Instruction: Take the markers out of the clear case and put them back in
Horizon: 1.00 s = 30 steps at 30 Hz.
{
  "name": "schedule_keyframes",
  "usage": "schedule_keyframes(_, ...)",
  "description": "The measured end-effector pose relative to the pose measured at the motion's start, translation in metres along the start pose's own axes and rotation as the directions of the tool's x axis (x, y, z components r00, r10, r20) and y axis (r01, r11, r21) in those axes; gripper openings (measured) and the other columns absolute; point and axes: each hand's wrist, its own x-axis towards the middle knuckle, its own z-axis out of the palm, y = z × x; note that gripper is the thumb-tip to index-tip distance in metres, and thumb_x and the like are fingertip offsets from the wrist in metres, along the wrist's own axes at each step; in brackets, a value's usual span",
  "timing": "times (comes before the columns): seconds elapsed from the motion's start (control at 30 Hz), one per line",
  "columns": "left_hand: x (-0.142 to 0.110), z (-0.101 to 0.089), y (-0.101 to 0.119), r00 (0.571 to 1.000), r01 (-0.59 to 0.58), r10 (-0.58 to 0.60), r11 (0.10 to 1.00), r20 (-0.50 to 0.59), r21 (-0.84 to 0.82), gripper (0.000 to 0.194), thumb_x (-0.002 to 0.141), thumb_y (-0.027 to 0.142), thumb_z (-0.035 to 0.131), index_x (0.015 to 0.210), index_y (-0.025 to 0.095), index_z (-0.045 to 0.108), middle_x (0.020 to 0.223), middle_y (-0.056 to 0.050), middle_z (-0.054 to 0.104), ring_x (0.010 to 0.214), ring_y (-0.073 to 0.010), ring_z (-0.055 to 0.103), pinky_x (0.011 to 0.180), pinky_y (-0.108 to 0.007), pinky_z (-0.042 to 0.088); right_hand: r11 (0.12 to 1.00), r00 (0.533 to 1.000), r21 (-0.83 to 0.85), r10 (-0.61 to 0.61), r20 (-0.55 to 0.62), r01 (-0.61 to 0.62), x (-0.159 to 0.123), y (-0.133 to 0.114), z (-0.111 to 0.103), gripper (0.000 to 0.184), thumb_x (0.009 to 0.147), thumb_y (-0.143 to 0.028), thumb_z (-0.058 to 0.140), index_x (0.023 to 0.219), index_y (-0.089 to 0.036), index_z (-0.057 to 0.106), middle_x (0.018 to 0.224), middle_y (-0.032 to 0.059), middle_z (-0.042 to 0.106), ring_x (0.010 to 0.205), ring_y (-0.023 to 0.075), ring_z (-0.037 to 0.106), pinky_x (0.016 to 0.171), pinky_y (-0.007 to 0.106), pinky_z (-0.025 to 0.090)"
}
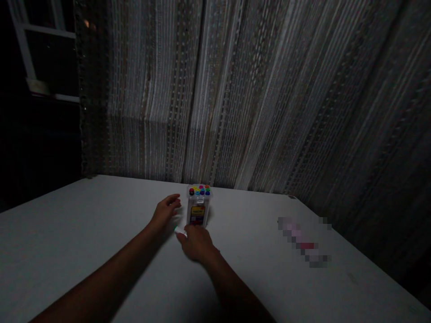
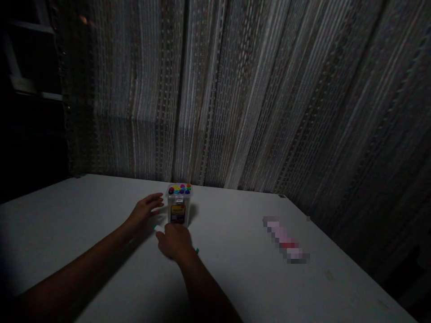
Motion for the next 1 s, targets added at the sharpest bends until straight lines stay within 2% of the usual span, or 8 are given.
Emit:
schedule_keyframes(0.1,0.002,0.007,-0.017,0.998,-0.04,0.039,0.999,-0.038,-0.022,0.05,0.055,0.041,0.061,0.097,0.013,0.059,0.095,-0.009,0.061,0.079,-0.0182,0.06,0.065,-0.028,0.047,0.999,1.0,-0.034,-0.004,-0.007,0.004,-0.001,0.0,0.0,0.04,0.086,-0.042,0.038,0.097,-0.013,0.064,0.096,0.0156,0.067,0.091,0.0268,0.063,0.075,0.036,0.048)
schedule_keyframes(0.2,-0.002,0.003,-0.027,0.997,-0.077,0.077,0.997,-0.016,0.0,0.044,0.053,0.038,0.064,0.089,0.013,0.061,0.09,-0.009,0.063,0.074,-0.0185,0.059,0.063,-0.028,0.046,0.998,1.0,-0.06,0.004,-0.01,-0.004,-0.001,-0.001,0.0,0.039,0.085,-0.041,0.04,0.096,-0.013,0.065,0.095,0.0156,0.067,0.09,0.0267,0.063,0.075,0.035,0.049)
schedule_keyframes(0.3,-0.001,0.001,-0.024,0.995,-0.094,0.094,0.996,0.03,0.006,0.041,0.055,0.037,0.064,0.089,0.014,0.062,0.087,-0.008,0.065,0.073,-0.0188,0.06,0.065,-0.03,0.046,0.997,1.0,-0.077,0.004,-0.014,-0.005,-0.001,-0.001,-0.002,0.038,0.084,-0.04,0.042,0.096,-0.013,0.065,0.095,0.0152,0.068,0.089,0.0264,0.064,0.075,0.035,0.049)
schedule_keyframes(0.47,0.011,0.01,-0.013,0.991,-0.128,0.129,0.992,0.037,-0.024,0.042,0.054,0.038,0.064,0.089,0.014,0.062,0.098,-0.009,0.064,0.085,-0.0198,0.06,0.075,-0.031,0.047,0.996,1.0,-0.092,-0.01,-0.022,0.007,0.0,0.0,-0.001,0.033,0.081,-0.037,0.045,0.093,-0.014,0.066,0.094,0.0144,0.068,0.088,0.0262,0.064,0.073,0.035,0.05)
schedule_keyframes(0.6,0.003,0.013,-0.018,0.988,-0.148,0.149,0.989,0.033,-0.029,0.045,0.06,0.045,0.061,0.093,0.014,0.06,0.098,-0.009,0.064,0.086,-0.0207,0.061,0.077,-0.032,0.048,0.993,0.998,-0.116,-0.026,-0.049,0.02,0.0,0.002,0.002,0.028,0.078,-0.029,0.045,0.091,-0.015,0.066,0.092,0.0134,0.069,0.085,0.0253,0.065,0.072,0.034,0.051)
schedule_keyframes(0.73,-0.013,0.01,-0.02,0.964,-0.192,0.188,0.981,0.188,0.005,0.05,0.065,0.047,0.061,0.102,0.013,0.058,0.084,-0.007,0.067,0.082,-0.0216,0.062,0.074,-0.032,0.049,0.991,0.998,-0.13,-0.037,-0.049,0.03,0.0,0.004,0.003,0.028,0.075,-0.024,0.046,0.091,-0.014,0.066,0.092,0.0138,0.068,0.085,0.0254,0.065,0.072,0.033,0.051)
schedule_keyframes(0.8,-0.016,0.009,-0.019,0.952,-0.206,0.199,0.978,0.232,0.008,0.053,0.067,0.049,0.059,0.105,0.013,0.056,0.083,-0.007,0.067,0.083,-0.0219,0.062,0.074,-0.032,0.048,0.991,0.998,-0.132,-0.037,-0.05,0.03,0.0,0.005,0.003,0.028,0.075,-0.024,0.046,0.092,-0.013,0.065,0.093,0.0142,0.068,0.086,0.0253,0.065,0.073,0.033,0.05)
schedule_keyframes(1.0,-0.013,0.009,-0.019,0.954,-0.217,0.21,0.976,0.215,0.007,0.052,0.066,0.049,0.06,0.103,0.012,0.057,0.098,-0.011,0.065,0.086,-0.022,0.062,0.077,-0.033,0.048,0.99,0.998,-0.13,-0.055,-0.03,0.051,-0.002,0.002,-0.004,0.026,0.076,-0.024,0.046,0.09,-0.015,0.065,0.093,0.0123,0.068,0.087,0.025,0.064,0.073,0.033,0.05)
